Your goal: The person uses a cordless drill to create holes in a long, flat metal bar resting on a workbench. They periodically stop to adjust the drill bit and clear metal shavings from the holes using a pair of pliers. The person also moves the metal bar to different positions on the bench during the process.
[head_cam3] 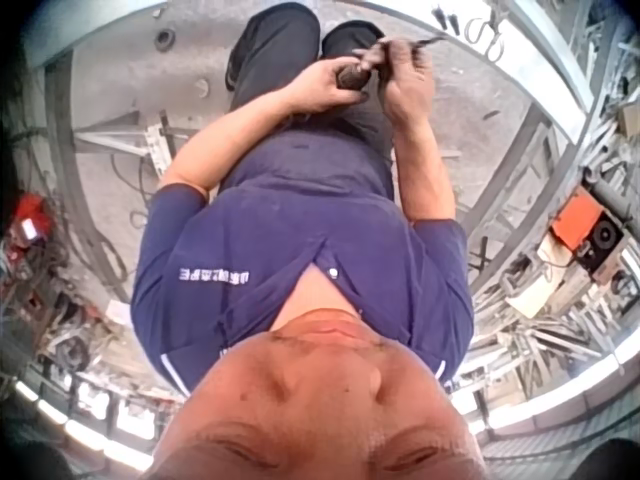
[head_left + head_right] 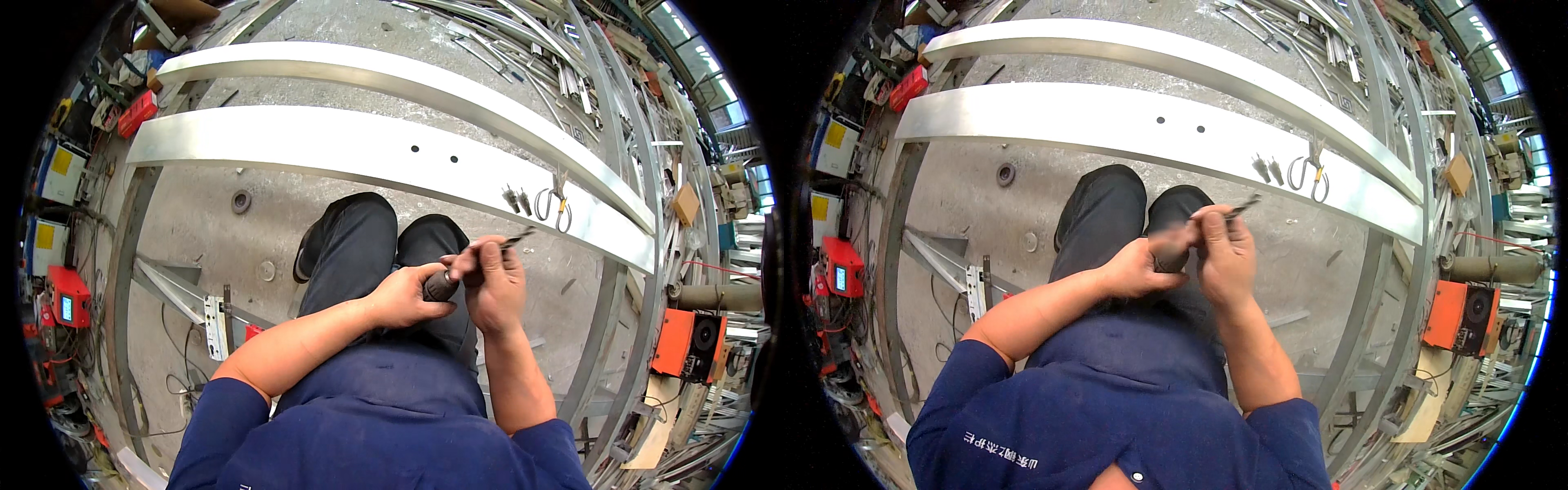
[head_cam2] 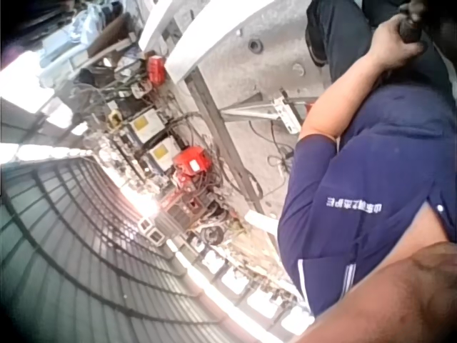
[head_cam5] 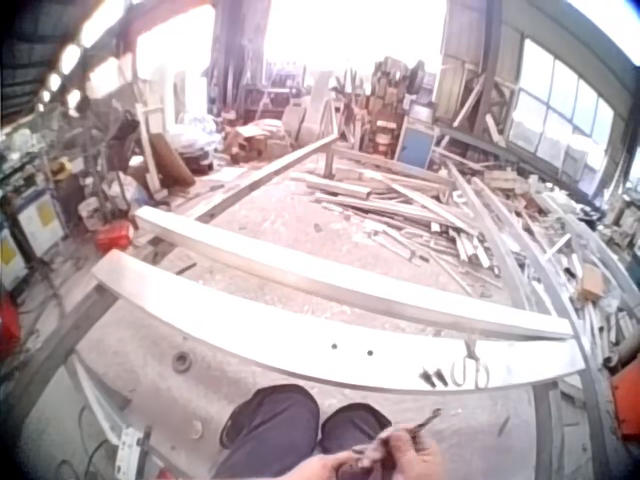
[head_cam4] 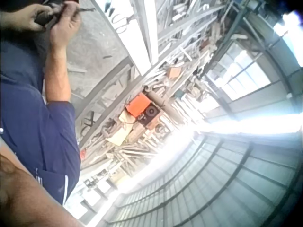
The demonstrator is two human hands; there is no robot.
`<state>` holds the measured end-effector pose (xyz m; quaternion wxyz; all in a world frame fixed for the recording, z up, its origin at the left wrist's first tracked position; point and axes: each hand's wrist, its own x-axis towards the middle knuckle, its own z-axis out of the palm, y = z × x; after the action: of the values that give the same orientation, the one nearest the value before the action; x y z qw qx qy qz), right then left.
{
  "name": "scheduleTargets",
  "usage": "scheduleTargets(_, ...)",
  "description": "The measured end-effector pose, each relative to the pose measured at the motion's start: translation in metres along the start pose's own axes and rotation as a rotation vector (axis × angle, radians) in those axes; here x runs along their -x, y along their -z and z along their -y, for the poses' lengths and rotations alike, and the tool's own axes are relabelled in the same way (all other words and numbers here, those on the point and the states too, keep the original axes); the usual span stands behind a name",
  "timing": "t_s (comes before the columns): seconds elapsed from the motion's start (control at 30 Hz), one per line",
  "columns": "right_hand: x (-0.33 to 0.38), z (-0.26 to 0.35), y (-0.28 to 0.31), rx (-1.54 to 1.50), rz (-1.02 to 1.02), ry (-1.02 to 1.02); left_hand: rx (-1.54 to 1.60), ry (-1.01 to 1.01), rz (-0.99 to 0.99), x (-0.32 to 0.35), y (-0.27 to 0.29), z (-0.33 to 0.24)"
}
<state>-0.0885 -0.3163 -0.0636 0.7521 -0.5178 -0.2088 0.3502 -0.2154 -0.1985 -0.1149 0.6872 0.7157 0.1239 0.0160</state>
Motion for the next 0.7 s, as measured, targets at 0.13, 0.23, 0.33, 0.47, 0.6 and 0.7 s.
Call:
scheduleTargets(0.13,0.002,0.025,-0.002,0.416,0.076,0.121,-0.028,0.005,0.018,0.000,0.002,0.000)
scheduleTargets(0.23,0.005,0.027,-0.004,0.852,0.162,0.006,-0.038,-0.007,-0.027,0.003,0.005,-0.002)
scheduleTargets(0.33,0.000,0.025,0.021,0.901,0.028,-0.076,-0.057,0.024,-0.054,0.003,0.006,-0.005)
scheduleTargets(0.47,-0.006,0.013,0.069,0.619,-0.280,-0.061,0.070,0.032,0.007,0.005,0.005,-0.012)
scheduleTargets(0.6,-0.003,0.024,0.047,-0.166,-0.167,-0.165,0.036,0.061,0.036,0.003,0.003,-0.008)
scheduleTargets(0.7,-0.005,0.027,0.016,-0.352,-0.034,-0.119,0.025,0.077,0.046,0.001,0.001,-0.011)
